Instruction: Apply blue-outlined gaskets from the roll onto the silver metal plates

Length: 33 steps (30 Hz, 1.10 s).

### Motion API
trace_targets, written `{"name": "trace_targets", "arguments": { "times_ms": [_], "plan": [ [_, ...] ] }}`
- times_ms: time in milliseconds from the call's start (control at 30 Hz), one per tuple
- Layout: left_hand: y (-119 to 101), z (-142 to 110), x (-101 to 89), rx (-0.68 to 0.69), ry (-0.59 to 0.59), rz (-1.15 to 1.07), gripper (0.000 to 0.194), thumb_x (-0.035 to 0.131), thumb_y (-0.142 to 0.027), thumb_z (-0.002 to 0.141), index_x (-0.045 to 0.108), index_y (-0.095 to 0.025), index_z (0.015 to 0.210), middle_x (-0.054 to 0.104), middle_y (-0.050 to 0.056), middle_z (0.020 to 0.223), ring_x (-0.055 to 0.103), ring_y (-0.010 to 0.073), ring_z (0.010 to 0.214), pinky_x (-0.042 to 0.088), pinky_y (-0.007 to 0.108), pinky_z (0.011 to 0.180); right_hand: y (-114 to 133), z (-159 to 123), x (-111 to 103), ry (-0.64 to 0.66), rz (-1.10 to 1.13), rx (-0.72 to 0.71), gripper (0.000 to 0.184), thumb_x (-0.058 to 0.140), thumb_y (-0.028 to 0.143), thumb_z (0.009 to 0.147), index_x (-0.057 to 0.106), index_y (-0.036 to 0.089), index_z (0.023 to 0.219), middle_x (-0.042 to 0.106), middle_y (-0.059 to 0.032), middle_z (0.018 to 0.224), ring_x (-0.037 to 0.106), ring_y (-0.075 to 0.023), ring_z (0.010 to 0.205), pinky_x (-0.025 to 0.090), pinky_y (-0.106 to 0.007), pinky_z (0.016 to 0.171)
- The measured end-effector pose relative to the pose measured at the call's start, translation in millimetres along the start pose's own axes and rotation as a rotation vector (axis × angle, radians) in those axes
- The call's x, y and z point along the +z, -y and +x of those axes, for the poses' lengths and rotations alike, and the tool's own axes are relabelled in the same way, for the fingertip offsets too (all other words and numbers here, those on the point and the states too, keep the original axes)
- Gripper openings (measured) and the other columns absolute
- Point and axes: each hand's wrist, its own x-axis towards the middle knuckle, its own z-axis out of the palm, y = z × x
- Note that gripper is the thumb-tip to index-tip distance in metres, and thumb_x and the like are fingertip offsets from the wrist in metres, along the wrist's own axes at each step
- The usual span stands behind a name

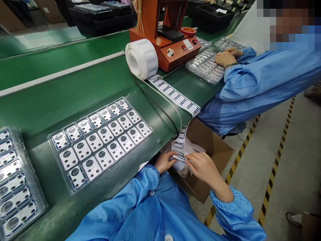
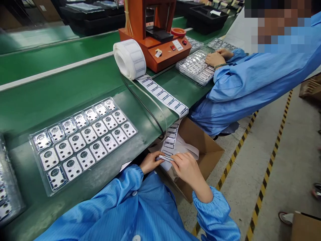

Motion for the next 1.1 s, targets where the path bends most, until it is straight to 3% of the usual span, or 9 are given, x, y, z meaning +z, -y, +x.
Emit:
{"name": "trace_targets", "arguments": {
  "times_ms": [300,500,633,767,867,933,1033,1100],
  "plan": [
    [6,0,-0.2,0.031,0.071,0.083,0.04,0.068,-0.023,0.081,0.065,-0.019,0.121,0.072,0.004,0.102,0.065,0.0199,0.092,0.048,0.028,0.085,2,-1,-3,-0.027,-0.061,-0.057,0.027,0.046,0.021,0.099,0.069,0.018,0.086,0.07,-0.0051,0.078,0.06,-0.0168,0.072,0.037,-0.032,0.075],
    [13,0,1.7,0.012,0.104,0.157,0.043,0.072,-0.029,0.08,0.065,-0.015,0.12,0.072,0.007,0.094,0.067,0.0218,0.087,0.05,0.03,0.081,21,-7,-18,0.018,-0.116,-0.127,0.028,0.045,0.019,0.099,0.067,0.019,0.082,0.067,-0.0043,0.073,0.057,-0.0169,0.069,0.037,-0.034,0.074],
    [14,-1,0.5,0.001,0.115,0.2,0.044,0.07,-0.025,0.082,0.062,-0.017,0.124,0.073,0.007,0.098,0.068,0.0228,0.093,0.05,0.031,0.083,35,-8,-33,-0.033,-0.046,-0.154,0.024,0.047,0.016,0.097,0.068,0.019,0.086,0.069,-0.0044,0.076,0.06,-0.0164,0.07,0.04,-0.034,0.074],
    [6,-11,0.0,-0.024,0.117,0.239,0.063,0.076,-0.022,0.077,0.053,-0.016,0.135,0.072,0.012,0.107,0.068,0.0276,0.1,0.051,0.034,0.085,45,-4,-49,-0.128,0.147,-0.235,0.015,0.054,0.017,0.095,0.068,0.02,0.094,0.072,-0.0031,0.083,0.065,-0.0151,0.073,0.046,-0.032,0.075],
    [-5,-32,-3.3,-0.045,0.087,0.243,0.056,0.08,-0.023,0.073,0.06,-0.016,0.124,0.072,0.014,0.11,0.067,0.0305,0.105,0.051,0.037,0.09,53,5,-56,-0.219,0.344,-0.259,0.01,0.061,0.016,0.091,0.067,0.021,0.097,0.072,-0.0026,0.085,0.067,-0.0159,0.077,0.051,-0.031,0.075],
    [-14,-56,-10.3,-0.015,0.104,0.261,0.046,0.077,-0.029,0.077,0.064,-0.015,0.118,0.072,0.015,0.113,0.068,0.0311,0.106,0.051,0.037,0.091,61,14,-56,-0.293,0.419,-0.259,0.015,0.066,0.01,0.087,0.067,0.021,0.098,0.071,-0.0025,0.085,0.067,-0.0165,0.077,0.052,-0.033,0.076],
    [-30,-108,-31.0,0.097,0.199,0.334,0.043,0.063,-0.039,0.09,0.061,-0.015,0.125,0.071,0.016,0.118,0.068,0.0302,0.106,0.052,0.036,0.088,76,32,-51,-0.382,0.449,-0.306,0.026,0.07,0.003,0.081,0.068,0.022,0.1,0.07,-0.003,0.087,0.066,-0.0177,0.077,0.052,-0.036,0.077],
    [-44,-148,-51.7,0.101,0.172,0.305,0.036,0.058,-0.038,0.093,0.062,-0.019,0.124,0.073,0.011,0.114,0.07,0.0258,0.103,0.052,0.031,0.085,87,46,-46,-0.435,0.443,-0.359,0.032,0.072,0.0,0.078,0.069,0.022,0.101,0.07,-0.0034,0.088,0.066,-0.0184,0.077,0.052,-0.037,0.077]
  ]
}}
